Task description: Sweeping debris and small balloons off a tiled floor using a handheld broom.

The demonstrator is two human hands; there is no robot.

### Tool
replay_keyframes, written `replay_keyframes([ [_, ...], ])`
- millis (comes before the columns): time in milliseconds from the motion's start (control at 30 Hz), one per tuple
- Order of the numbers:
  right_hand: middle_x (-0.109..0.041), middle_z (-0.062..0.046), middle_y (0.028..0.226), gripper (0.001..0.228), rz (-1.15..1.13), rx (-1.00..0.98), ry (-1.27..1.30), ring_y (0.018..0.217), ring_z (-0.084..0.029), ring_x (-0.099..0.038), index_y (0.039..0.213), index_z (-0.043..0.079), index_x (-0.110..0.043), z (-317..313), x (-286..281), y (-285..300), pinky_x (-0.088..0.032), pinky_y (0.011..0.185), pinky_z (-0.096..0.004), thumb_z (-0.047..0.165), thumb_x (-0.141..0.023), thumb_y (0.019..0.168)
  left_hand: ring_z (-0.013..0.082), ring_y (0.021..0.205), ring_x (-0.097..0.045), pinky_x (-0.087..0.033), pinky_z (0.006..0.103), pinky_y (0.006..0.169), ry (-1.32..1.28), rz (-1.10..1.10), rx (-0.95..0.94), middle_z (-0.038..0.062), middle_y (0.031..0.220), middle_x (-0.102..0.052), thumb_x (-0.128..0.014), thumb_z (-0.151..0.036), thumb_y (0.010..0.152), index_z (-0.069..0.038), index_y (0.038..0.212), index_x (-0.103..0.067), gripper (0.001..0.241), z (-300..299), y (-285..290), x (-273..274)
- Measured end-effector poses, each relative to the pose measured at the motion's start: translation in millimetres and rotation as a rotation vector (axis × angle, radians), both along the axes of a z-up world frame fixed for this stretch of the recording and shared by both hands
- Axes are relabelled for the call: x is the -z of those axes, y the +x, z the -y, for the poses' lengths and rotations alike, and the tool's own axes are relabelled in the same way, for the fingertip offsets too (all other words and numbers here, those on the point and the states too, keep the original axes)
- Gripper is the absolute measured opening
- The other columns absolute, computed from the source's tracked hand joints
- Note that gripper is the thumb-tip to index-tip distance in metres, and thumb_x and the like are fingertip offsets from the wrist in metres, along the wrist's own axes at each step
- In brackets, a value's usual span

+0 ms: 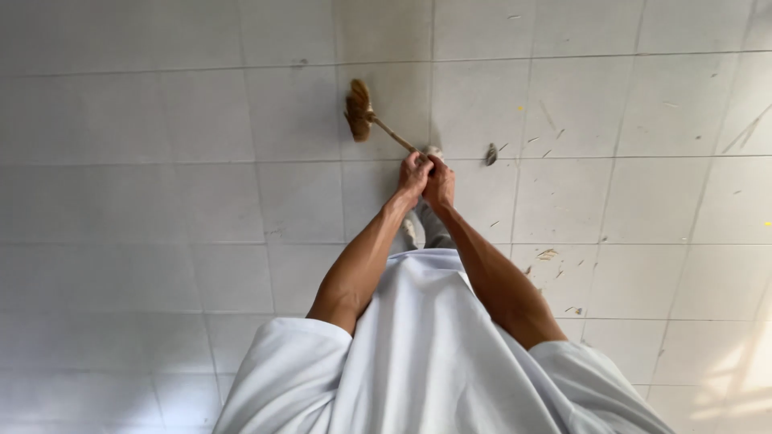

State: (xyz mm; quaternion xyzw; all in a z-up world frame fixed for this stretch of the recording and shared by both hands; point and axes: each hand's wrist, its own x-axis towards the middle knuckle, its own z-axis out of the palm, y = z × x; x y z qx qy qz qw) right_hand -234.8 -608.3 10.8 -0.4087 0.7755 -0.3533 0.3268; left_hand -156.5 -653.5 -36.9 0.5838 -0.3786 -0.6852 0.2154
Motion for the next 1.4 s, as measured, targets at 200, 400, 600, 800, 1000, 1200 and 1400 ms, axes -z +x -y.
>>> replay_keyframes([
  [200, -0.075, -0.022, 0.094, 0.033, -0.023, 0.246, 0.136, 0.086, -0.031, -0.078, 0.124, 0.003, -0.067, 11, 3, -74, -0.058, 0.071, -0.041, 0.016, -0.067, 0.094, 0.0152, 0.08, -0.06, -0.051, 0.0336, 0.071, 0.253, -0.306, 0.155, 0.006, 0.087, -0.067, -0.061, -0.023, 0.095, -0.003, 0.103, -0.068, 0.023, 24, -92, -5],
  [400, -0.075, -0.022, 0.089, 0.038, -0.043, 0.244, 0.086, 0.08, -0.035, -0.076, 0.129, 0.001, -0.061, 66, -37, -92, -0.056, 0.065, -0.041, 0.016, -0.07, 0.095, 0.0138, 0.087, -0.062, -0.053, 0.0305, 0.078, 0.237, -0.324, 0.171, 0.005, 0.096, -0.068, -0.057, -0.02, 0.097, -0.001, 0.114, -0.068, 0.029, 79, -109, -50],
  [600, -0.073, -0.019, 0.085, 0.04, 0.104, 0.165, -0.012, 0.073, -0.03, -0.075, 0.13, 0.001, -0.059, 118, -67, -62, -0.055, 0.061, -0.04, 0.017, -0.068, 0.095, 0.0148, 0.087, -0.063, -0.052, 0.0297, 0.077, 0.204, -0.352, 0.019, 0.005, 0.095, -0.068, -0.057, -0.017, 0.095, -0.002, 0.122, -0.067, 0.032, 132, -68, -126],
  [800, -0.074, -0.022, 0.088, 0.053, 0.151, 0.005, 0.006, 0.077, -0.029, -0.077, 0.139, 0.0, -0.056, 177, -85, -46, -0.056, 0.064, -0.04, 0.014, -0.07, 0.089, 0.0163, 0.09, -0.063, -0.053, 0.032, 0.078, 0.037, -0.221, -0.151, 0.006, 0.098, -0.066, -0.062, -0.016, 0.092, 0.0, 0.128, -0.063, 0.039, 173, -45, -119],
  [1000, -0.077, -0.021, 0.098, 0.049, 0.153, -0.074, -0.12, 0.087, -0.03, -0.079, 0.129, -0.002, -0.06, 242, -51, -74, -0.059, 0.071, -0.038, 0.014, -0.074, 0.085, 0.0192, 0.086, -0.065, -0.054, 0.0351, 0.074, 0.042, -0.068, -0.207, 0.009, 0.093, -0.068, -0.065, -0.02, 0.087, -0.007, 0.127, -0.058, 0.042, 227, -70, -89],
  [1200, -0.075, -0.022, 0.097, 0.039, 0.014, 0.029, 0.013, 0.087, -0.03, -0.078, 0.128, 0.0, -0.066, 267, 18, -113, -0.06, 0.073, -0.038, 0.011, -0.068, 0.091, 0.0233, 0.084, -0.065, -0.054, 0.0395, 0.07, 0.092, -0.097, -0.012, 0.015, 0.091, -0.07, -0.063, -0.02, 0.091, 0.002, 0.105, -0.064, 0.026, 273, -116, -23],
  [1400, -0.076, -0.021, 0.088, 0.03, 0.008, 0.255, 0.218, 0.078, -0.03, -0.077, 0.123, 0.001, -0.064, 304, -35, -132, -0.056, 0.065, -0.043, 0.015, -0.063, 0.096, 0.0178, 0.094, -0.066, -0.054, 0.0324, 0.084, 0.367, -0.27, 0.183, 0.007, 0.101, -0.072, -0.063, -0.019, 0.091, -0.007, 0.12, -0.062, 0.031, 325, -146, -53],
])
